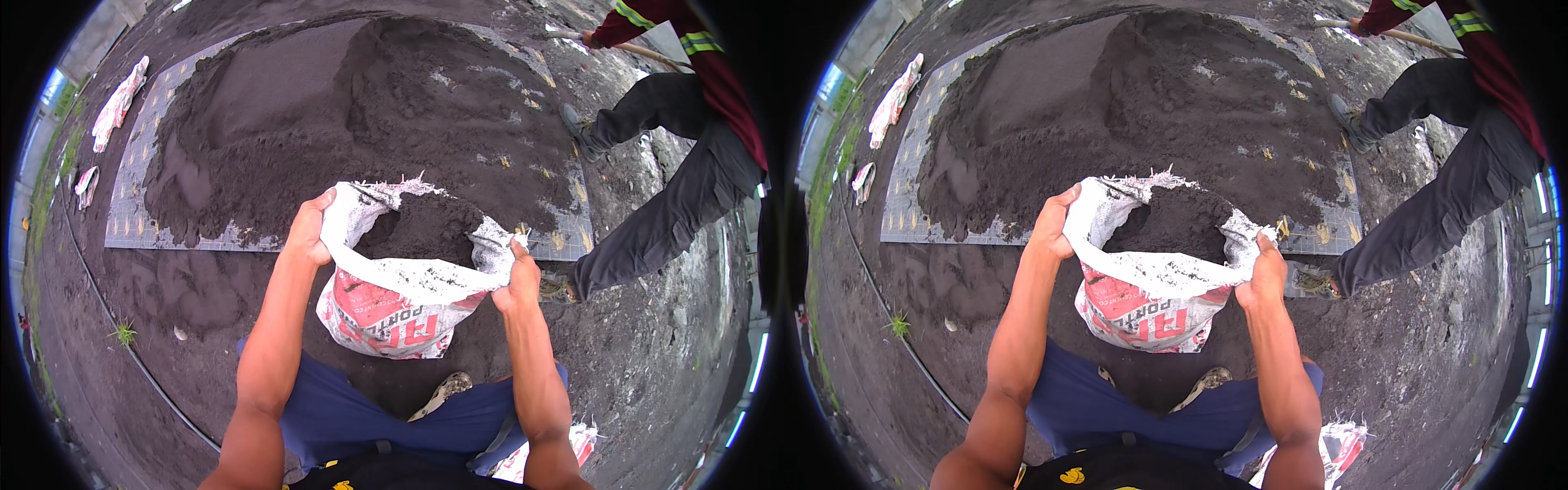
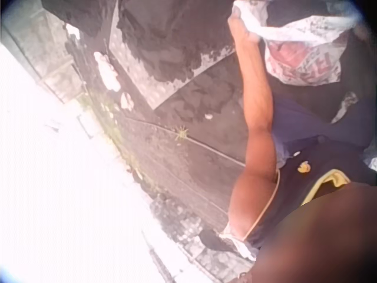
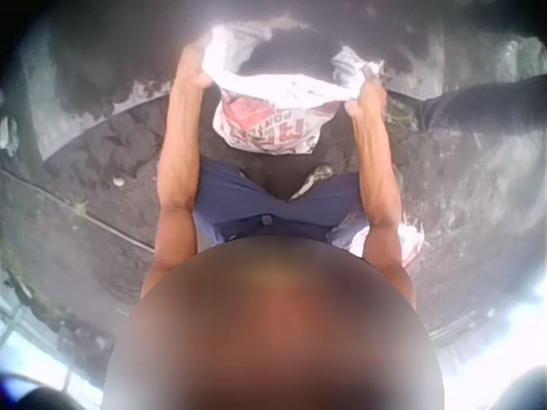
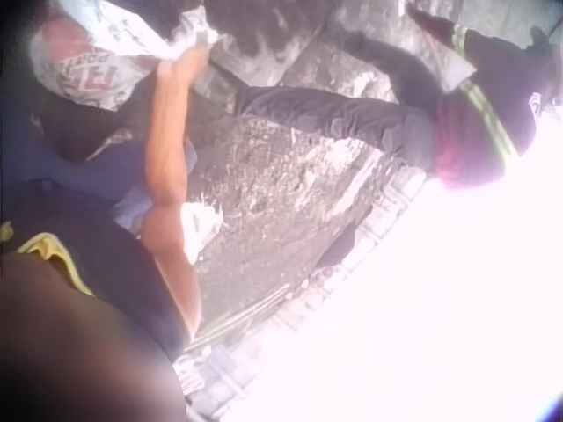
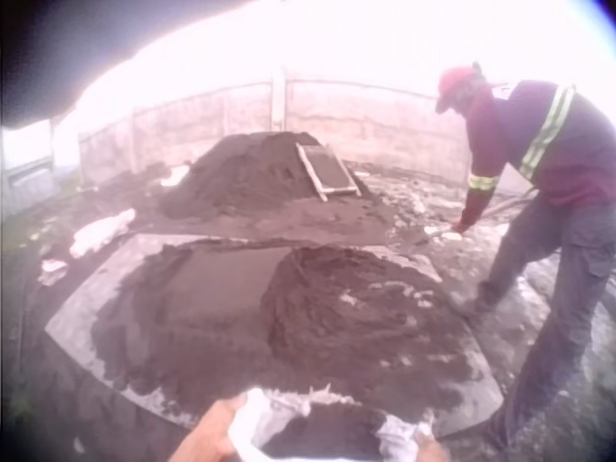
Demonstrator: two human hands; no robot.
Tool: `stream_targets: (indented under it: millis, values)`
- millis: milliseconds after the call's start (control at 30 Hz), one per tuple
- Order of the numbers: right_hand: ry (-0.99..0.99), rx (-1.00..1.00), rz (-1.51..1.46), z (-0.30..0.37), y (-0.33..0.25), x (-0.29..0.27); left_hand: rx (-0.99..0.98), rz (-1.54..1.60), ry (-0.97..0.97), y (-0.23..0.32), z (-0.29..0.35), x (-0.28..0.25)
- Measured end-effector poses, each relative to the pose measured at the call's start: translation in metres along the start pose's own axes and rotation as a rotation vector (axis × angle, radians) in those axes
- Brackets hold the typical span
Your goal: The person holds open sacks while a coworker shovels dark soil into them. The person repeatedly positions and stabilizes the sacks, then sets filled sacks aside on the ground.
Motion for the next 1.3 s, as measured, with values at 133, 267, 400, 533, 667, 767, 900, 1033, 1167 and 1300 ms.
stream_targets:
  millis: [133,267,400,533,667,767,900,1033,1167,1300]
  values:
    - [-0.019,-0.001,0.0,-0.002,0.001,0.0,0.0,-0.005,-0.013,-0.001,-0.003,-0.001]
    - [-0.019,-0.006,-0.011,-0.003,0.001,-0.002,-0.007,-0.005,-0.005,-0.002,-0.002,0.0]
    - [-0.024,0.002,-0.01,-0.003,0.002,-0.001,0.004,-0.007,-0.019,-0.002,0.0,0.003]
    - [-0.021,0.0,-0.007,-0.004,0.002,-0.002,0.01,-0.001,-0.024,-0.002,-0.002,0.002]
    - [-0.031,-0.01,-0.012,-0.006,0.002,-0.004,0.015,-0.004,-0.005,-0.002,-0.004,-0.002]
    - [-0.041,-0.008,-0.024,-0.007,0.002,-0.003,0.011,0.001,-0.013,-0.002,-0.004,-0.001]
    - [-0.008,0.004,-0.023,-0.004,0.001,-0.003,0.022,-0.016,0.002,0.0,-0.003,-0.002]
    - [-0.007,0.024,-0.047,-0.004,0.0,-0.003,0.038,-0.018,-0.009,0.002,-0.004,-0.001]
    - [-0.032,0.027,-0.07,-0.009,0.0,-0.009,0.045,-0.023,-0.002,0.001,-0.007,-0.005]
    - [-0.031,0.051,-0.102,-0.017,0.003,-0.013,0.022,-0.013,0.023,-0.001,-0.009,-0.009]
Point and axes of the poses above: each hand's wrist, its own z-axis away from the middle knuckle, its own x-axis out of the palm, y = z × x, the point moved 9 cm from there along -z, towards the middle knuckle, and after that the axes turned 4 degrees about x, right-handed, at the moved point
